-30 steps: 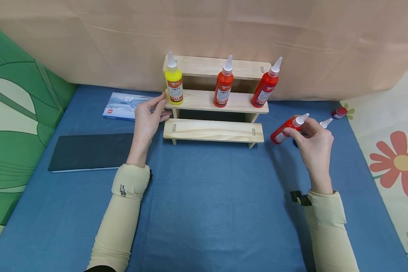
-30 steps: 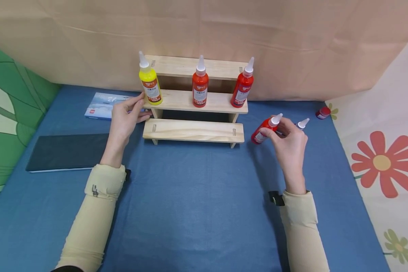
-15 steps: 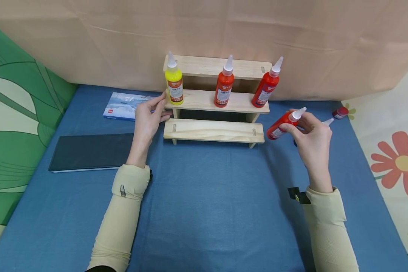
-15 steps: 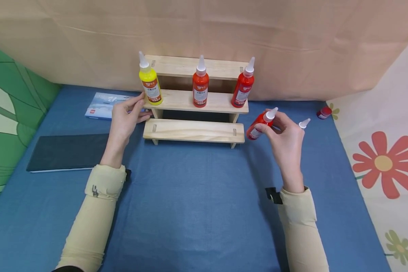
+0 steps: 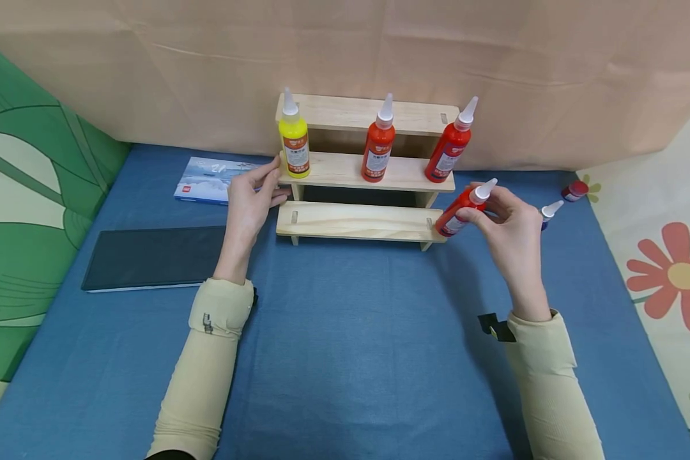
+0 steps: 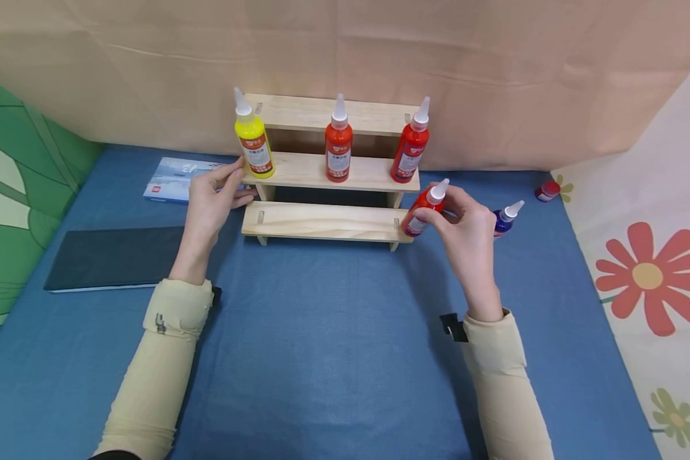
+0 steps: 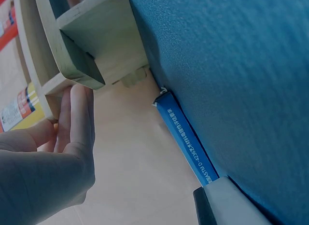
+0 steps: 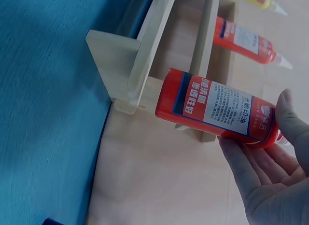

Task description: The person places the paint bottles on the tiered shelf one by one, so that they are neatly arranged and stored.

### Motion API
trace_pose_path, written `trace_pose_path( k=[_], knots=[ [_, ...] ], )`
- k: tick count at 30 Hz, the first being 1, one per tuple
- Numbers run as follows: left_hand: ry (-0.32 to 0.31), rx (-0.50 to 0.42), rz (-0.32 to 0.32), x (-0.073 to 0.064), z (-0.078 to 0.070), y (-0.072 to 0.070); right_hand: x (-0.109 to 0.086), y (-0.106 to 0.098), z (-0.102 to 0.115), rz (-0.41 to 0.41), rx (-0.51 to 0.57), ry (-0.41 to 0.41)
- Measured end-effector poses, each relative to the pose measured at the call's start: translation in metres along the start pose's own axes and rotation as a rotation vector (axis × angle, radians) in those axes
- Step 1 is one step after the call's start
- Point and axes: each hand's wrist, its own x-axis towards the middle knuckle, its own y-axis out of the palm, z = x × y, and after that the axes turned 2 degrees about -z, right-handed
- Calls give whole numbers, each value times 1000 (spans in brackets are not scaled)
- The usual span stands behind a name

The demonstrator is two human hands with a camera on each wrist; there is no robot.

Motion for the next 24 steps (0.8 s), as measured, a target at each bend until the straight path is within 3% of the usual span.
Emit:
trace_pose_path(
  k=[24],
  knots=[
    [7, 10, -7, 0, 0, 1, 9, 24, -2, 82, 27, -75]
  ],
)
